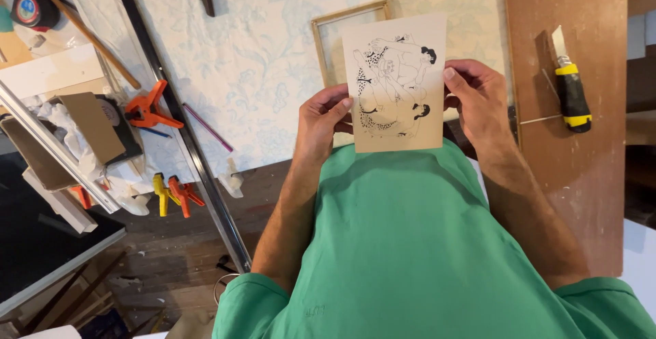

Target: Measuring, marking, and cutting a cardboard backing to fit into a small picture frame using a utility knife and a straight edge.

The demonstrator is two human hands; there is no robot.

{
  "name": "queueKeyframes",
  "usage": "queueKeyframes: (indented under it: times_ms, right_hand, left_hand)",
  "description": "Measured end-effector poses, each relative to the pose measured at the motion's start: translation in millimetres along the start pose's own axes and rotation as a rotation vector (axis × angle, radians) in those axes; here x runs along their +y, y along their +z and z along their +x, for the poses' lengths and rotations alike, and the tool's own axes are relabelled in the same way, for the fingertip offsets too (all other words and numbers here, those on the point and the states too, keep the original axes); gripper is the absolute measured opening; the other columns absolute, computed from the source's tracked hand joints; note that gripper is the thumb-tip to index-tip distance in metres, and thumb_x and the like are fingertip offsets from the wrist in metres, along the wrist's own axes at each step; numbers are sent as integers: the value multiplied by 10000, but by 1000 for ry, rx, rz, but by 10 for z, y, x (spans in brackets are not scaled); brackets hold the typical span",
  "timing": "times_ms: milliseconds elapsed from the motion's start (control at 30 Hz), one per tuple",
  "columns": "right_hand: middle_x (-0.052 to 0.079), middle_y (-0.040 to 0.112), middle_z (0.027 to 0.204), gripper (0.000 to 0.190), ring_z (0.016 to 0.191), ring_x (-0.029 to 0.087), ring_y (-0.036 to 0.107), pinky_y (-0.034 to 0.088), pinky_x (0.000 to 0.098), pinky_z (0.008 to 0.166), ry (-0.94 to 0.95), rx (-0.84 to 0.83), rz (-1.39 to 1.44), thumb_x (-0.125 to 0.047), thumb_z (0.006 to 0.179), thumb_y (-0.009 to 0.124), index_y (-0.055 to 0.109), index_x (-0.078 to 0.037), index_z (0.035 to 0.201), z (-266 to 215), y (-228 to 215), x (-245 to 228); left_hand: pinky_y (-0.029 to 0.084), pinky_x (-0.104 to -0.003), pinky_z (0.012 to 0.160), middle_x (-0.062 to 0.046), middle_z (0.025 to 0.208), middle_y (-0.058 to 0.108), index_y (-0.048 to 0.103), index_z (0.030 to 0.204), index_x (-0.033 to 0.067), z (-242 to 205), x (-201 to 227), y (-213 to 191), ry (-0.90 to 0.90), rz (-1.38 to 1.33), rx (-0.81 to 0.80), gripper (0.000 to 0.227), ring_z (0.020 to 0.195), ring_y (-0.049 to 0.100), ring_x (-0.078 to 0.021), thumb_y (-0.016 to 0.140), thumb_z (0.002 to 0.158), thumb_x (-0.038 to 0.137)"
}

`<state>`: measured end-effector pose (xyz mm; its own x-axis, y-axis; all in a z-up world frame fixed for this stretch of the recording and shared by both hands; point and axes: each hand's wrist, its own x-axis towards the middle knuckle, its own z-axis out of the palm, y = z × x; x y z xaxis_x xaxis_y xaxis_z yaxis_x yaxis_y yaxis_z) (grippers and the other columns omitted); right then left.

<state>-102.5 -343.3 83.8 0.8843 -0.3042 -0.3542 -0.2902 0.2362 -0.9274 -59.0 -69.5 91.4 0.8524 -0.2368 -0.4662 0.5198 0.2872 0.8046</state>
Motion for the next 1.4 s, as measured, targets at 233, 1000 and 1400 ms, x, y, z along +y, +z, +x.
queueKeyframes:
  times_ms: [233,1000,1400]
  right_hand:
    - [154,635,796,146,671,195,670,592,312,515,4,28,-23,-123,1067,715,714,18,1105,163,-365,-117]
    - [229,531,1353,644,1224,397,488,572,558,920,-300,389,-1222,-173,860,1015,693,14,1385,-80,-1954,107]
    - [281,433,1497,828,1361,442,428,376,602,1091,-430,298,-1282,-204,813,1045,586,-32,1480,65,-1707,208]
  left_hand:
    - [666,-405,489,-209,987,736,693,1211,-55,263,-181,246,-32,20,-23,271,652,771,-343,725,960,41]
    - [640,-341,538,-75,816,674,687,1128,-16,1164,156,1375,-215,442,68,223,601,645,-194,684,915,49]
    - [647,-353,546,-107,882,671,676,1158,-21,1139,-57,1094,-216,396,127,265,611,653,-217,721,909,57]
